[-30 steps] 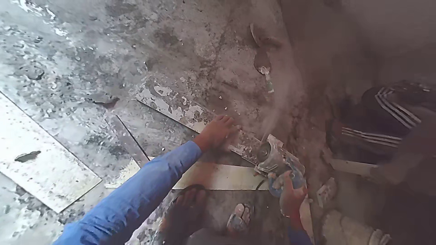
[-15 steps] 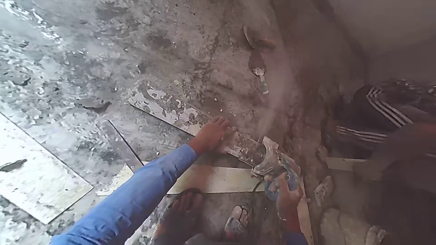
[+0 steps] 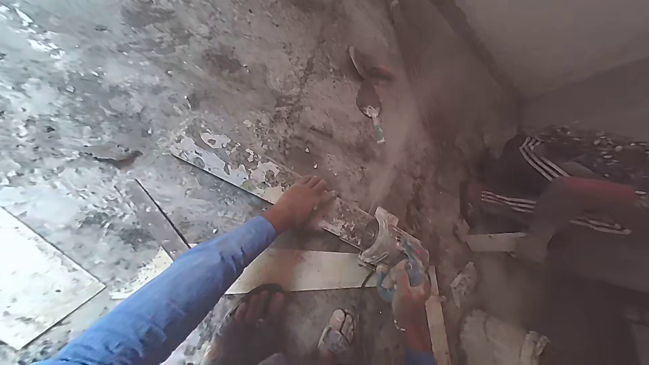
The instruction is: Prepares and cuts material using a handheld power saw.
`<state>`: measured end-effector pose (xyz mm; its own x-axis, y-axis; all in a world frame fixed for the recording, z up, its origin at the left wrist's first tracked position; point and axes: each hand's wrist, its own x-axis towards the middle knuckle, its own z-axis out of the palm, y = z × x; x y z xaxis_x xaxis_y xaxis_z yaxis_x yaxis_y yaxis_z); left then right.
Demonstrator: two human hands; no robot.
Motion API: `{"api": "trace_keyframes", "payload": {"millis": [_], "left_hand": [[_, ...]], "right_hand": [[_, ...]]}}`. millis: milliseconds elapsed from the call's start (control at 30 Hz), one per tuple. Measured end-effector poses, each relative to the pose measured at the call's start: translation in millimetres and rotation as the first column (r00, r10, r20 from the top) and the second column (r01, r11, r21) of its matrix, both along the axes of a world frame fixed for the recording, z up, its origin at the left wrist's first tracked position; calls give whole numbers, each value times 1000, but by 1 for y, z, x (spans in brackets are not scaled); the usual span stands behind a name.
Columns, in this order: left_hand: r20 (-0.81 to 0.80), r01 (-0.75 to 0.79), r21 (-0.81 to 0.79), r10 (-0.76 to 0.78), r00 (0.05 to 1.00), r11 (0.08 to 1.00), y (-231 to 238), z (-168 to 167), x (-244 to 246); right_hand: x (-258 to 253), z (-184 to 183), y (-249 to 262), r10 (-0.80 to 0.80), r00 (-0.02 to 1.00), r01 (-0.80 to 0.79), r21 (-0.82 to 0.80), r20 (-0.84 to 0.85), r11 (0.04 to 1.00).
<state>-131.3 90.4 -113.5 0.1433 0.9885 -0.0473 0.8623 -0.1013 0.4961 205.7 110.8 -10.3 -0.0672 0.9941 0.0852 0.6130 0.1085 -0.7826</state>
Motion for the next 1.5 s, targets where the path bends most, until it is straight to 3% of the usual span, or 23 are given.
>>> {"api": "trace_keyframes", "payload": {"millis": [100,167,200,233,300,600,833,1200,1367,1500], "left_hand": [[33,-1,-25,2,999,1000,2,1,0],[31,10,-34,-9,999,999,-1,4,-2],[23,11,-48,-10,1000,999,0,6,-2],[13,9,-46,-9,1000,999,1,7,-1],[-4,2,-25,-3,1000,1000,2,8,0],[-45,0,-1,0,999,1000,3,13,2],[-47,-3,-82,-1,999,997,5,18,4],[-96,7,-75,-15,995,997,6,20,7],[-110,21,-154,-38,993,988,8,21,7],[-123,34,-115,-48,991,993,8,17,7]], "right_hand": [[-13,14,-2,-83,996,84,-35,23,996],[-39,54,-1,-224,962,268,-370,158,890],[-24,29,-5,-166,982,177,-147,87,973],[-11,10,-5,-98,995,98,17,33,995],[-1,1,-5,-49,998,45,80,50,996],[-1,5,-9,-50,999,49,82,16,995],[-1,3,-12,-64,998,64,86,3,994],[-16,27,-8,-121,993,120,-73,-15,990],[-14,22,5,-119,993,117,-58,-22,991],[-16,26,12,-117,993,116,-108,-3,987]]}}
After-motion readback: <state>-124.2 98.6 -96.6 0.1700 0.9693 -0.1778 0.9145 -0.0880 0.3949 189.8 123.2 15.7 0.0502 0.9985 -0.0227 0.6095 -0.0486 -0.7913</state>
